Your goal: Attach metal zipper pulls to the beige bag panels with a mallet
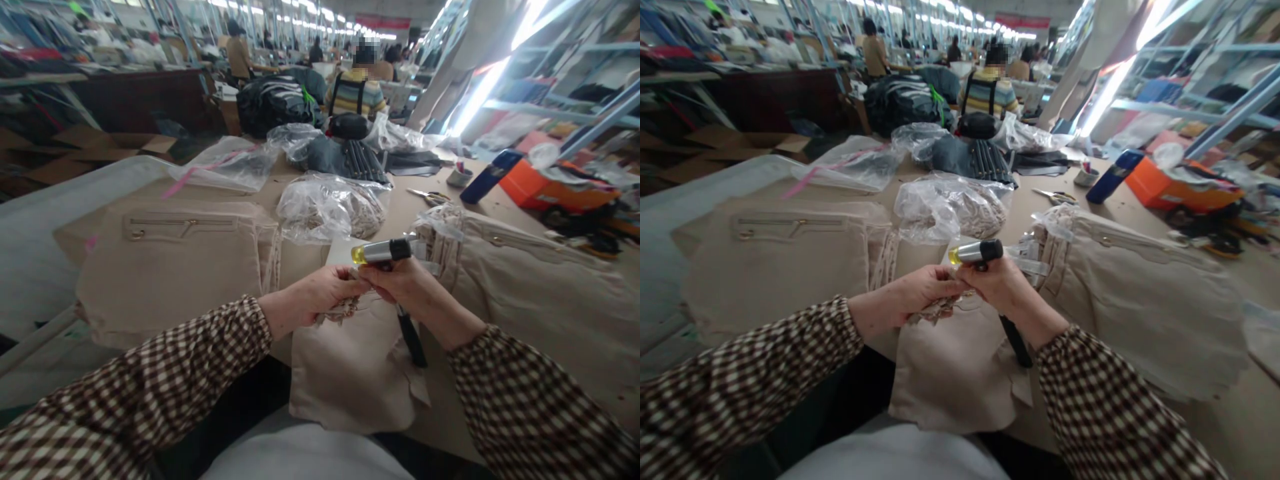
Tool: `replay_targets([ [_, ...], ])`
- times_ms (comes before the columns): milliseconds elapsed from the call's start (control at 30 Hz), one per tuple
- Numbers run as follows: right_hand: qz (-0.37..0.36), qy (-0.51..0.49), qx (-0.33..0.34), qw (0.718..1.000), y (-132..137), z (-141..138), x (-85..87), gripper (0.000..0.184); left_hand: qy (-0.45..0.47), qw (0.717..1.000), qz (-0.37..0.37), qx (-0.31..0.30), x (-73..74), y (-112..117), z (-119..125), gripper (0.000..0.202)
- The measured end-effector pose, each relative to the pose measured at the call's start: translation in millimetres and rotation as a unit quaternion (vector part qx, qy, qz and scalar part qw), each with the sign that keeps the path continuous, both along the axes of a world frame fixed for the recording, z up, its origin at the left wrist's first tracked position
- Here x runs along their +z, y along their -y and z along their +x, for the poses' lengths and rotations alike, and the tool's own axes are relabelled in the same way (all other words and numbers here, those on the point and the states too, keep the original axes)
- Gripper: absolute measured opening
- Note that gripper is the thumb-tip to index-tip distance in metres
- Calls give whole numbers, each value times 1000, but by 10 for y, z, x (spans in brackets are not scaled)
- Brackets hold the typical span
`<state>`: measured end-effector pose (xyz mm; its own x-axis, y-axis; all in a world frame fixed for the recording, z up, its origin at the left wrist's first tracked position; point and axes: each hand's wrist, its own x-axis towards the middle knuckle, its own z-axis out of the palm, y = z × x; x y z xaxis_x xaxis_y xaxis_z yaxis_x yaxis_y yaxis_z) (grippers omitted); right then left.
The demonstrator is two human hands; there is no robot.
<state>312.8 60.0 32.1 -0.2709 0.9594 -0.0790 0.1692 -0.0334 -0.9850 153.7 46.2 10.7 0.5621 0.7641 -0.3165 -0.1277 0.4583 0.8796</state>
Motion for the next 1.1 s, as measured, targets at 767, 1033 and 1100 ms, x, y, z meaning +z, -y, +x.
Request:
replay_targets([
  [767, -109, -25, -21, 994, 23, -22, -294, 38, -96, 989, 69, 89, -103, 41, 117, 20],
  [1033, -136, -15, 8, 991, 31, 224, -337, 37, -80, 993, -41, 82, -245, -22, -66, 22],
  [1100, -131, -7, 17, 991, 33, 235, -356, 37, -84, 994, -37, 53, -253, -12, -58, 24],
])
